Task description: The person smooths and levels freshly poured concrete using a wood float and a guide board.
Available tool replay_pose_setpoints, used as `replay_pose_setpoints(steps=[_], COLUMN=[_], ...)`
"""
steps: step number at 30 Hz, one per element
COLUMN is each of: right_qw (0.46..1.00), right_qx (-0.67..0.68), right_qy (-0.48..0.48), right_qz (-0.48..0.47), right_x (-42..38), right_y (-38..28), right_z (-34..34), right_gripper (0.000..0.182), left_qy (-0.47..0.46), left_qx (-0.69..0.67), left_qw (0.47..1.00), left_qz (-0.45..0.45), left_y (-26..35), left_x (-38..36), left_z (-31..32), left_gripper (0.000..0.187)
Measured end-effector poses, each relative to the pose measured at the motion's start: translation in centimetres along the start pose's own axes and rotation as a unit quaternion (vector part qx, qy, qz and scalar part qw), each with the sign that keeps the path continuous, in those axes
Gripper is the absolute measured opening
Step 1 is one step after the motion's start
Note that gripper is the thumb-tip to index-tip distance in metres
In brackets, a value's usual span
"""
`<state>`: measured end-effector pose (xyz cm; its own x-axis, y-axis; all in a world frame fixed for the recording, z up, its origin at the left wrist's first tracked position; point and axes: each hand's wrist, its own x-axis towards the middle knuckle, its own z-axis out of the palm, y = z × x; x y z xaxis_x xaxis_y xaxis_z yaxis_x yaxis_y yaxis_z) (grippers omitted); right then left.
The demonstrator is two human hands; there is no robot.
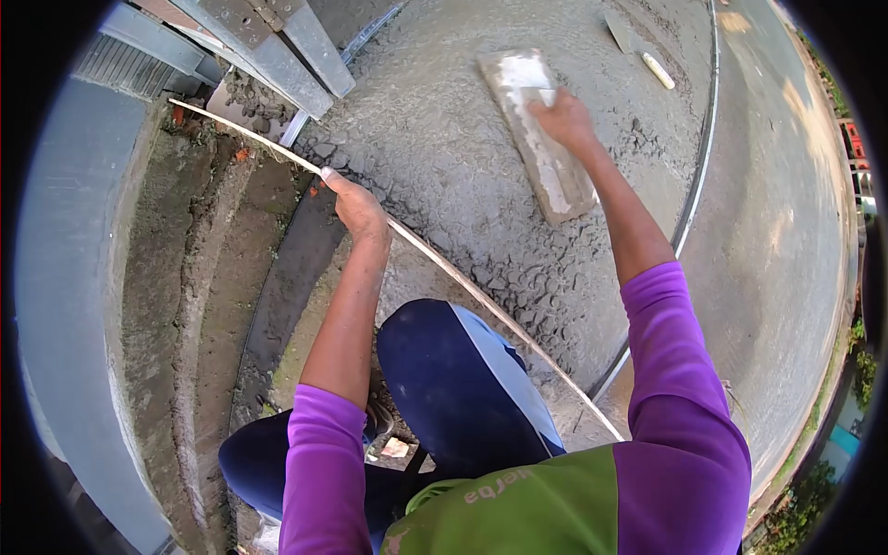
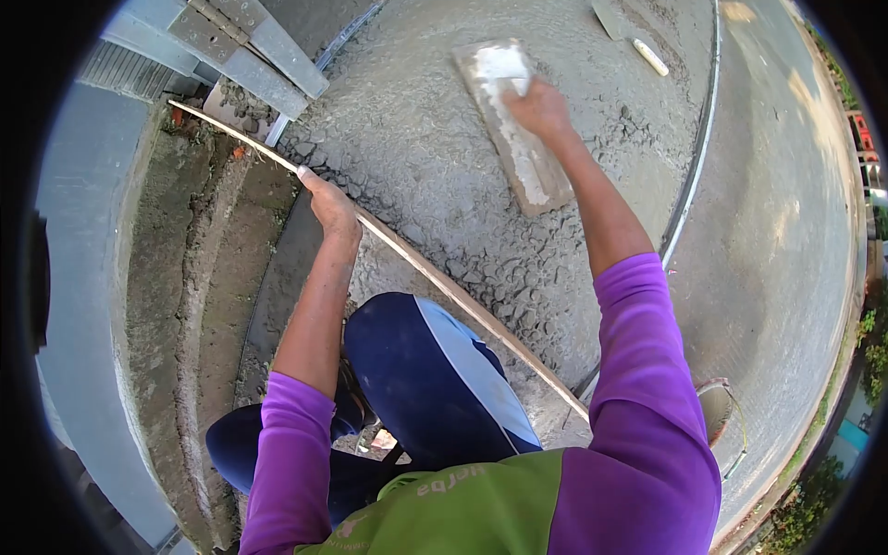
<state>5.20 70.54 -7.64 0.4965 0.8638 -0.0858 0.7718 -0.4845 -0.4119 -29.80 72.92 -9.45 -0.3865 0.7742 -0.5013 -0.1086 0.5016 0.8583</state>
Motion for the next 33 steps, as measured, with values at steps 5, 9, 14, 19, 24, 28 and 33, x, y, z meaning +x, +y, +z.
replay_pose_setpoints(steps=[5,9,14,19,24,28,33], right_qw=[0.984,0.973,0.988,0.997,0.991,0.971,0.989], right_qx=[-0.042,-0.041,0.135,0.061,-0.049,-0.053,0.028], right_qy=[-0.123,-0.166,-0.022,0.017,-0.084,-0.187,-0.101], right_qz=[-0.119,-0.154,0.072,0.033,-0.093,-0.141,-0.102], right_x=[-7.1,-12.6,-7.6,4.3,-2.4,-10.2,-17.1], right_y=[-8.1,-5.2,5.0,7.2,-6.3,-8.9,-2.7], right_z=[1.1,0.9,-3.3,-2.7,1.2,1.6,0.2], right_gripper=[0.058,0.054,0.062,0.075,0.065,0.057,0.057], left_qy=[-0.025,-0.042,0.003,-0.003,0.021,-0.022,0.012], left_qx=[0.006,0.019,0.038,0.053,0.042,0.002,0.042], left_qw=[1.0,0.999,0.999,0.999,0.998,1.0,0.999], left_qz=[-0.004,-0.02,0.002,0.009,0.032,-0.016,0.009], left_y=[0.7,1.8,1.3,1.7,1.2,1.0,1.1], left_x=[-0.8,-2.3,-1.6,-2.0,-1.6,-1.1,-1.1], left_z=[-0.2,-0.4,0.4,-0.1,0.3,-0.3,0.1], left_gripper=[0.108,0.107,0.106,0.106,0.105,0.097,0.105])
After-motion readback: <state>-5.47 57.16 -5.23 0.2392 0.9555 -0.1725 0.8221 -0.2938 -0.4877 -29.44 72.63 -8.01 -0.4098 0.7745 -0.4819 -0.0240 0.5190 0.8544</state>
